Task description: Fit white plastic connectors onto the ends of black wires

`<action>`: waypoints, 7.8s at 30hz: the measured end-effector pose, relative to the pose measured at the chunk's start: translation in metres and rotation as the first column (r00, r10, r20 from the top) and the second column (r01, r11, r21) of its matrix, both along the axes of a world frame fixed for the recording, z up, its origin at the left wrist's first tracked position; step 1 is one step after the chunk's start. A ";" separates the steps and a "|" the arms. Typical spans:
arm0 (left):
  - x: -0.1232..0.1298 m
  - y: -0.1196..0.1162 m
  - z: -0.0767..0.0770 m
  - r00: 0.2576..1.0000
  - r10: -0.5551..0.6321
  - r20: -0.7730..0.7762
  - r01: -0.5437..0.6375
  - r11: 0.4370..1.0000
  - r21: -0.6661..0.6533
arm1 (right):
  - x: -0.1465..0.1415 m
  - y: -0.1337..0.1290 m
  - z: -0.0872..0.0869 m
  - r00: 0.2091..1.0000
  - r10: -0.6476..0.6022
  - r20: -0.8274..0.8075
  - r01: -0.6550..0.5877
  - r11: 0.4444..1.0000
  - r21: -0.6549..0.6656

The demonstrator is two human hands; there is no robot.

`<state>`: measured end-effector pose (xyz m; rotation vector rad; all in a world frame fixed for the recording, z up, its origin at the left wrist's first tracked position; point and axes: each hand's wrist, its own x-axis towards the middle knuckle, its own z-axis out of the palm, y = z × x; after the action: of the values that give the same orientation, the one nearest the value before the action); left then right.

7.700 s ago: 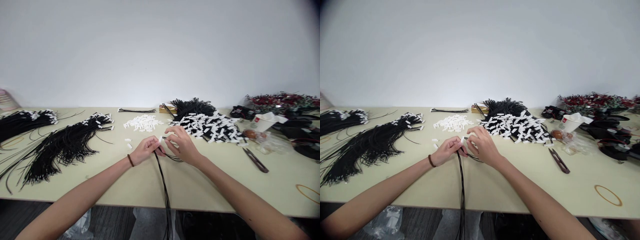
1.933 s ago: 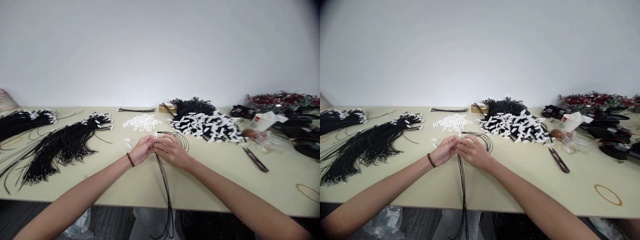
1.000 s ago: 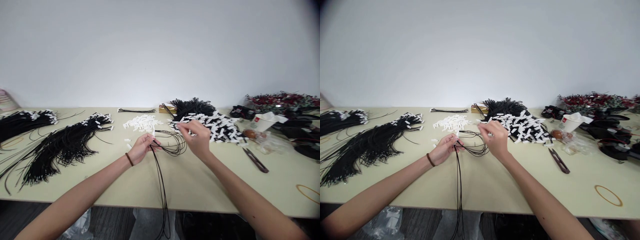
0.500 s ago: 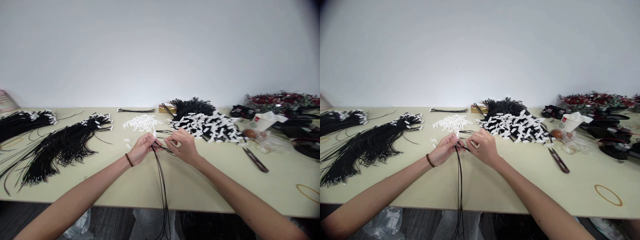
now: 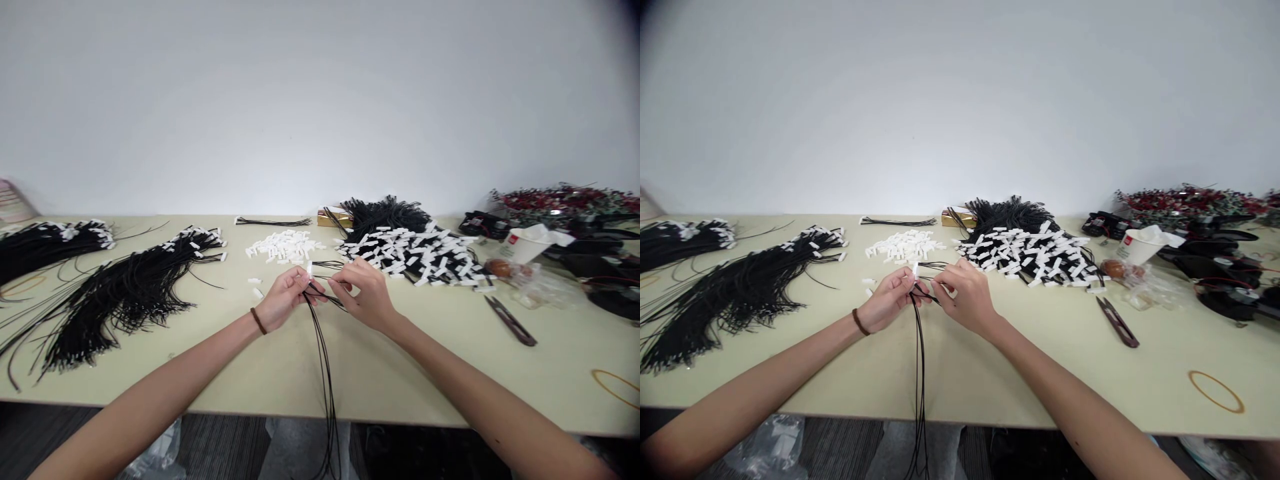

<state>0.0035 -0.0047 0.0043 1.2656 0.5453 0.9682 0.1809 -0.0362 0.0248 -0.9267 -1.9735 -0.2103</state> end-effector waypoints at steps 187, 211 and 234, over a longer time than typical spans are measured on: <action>0.001 0.000 0.000 0.999 0.044 0.002 -0.044 0.993 -0.110 | -0.004 0.001 -0.010 0.966 -0.083 0.246 0.000 0.947 0.321; 0.002 0.002 0.000 0.988 0.151 0.004 -0.148 0.973 -0.179 | -0.006 0.005 0.000 0.818 0.297 -0.492 -0.455 0.858 -0.239; 0.001 0.004 0.001 0.990 0.134 0.042 -0.129 0.986 -0.106 | -0.003 0.008 -0.008 0.983 0.002 -0.185 0.012 0.997 0.078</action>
<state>0.0044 -0.0009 0.0050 1.1215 0.6387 1.0653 0.1776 -0.0282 0.0164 -0.8685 -1.7795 -0.1960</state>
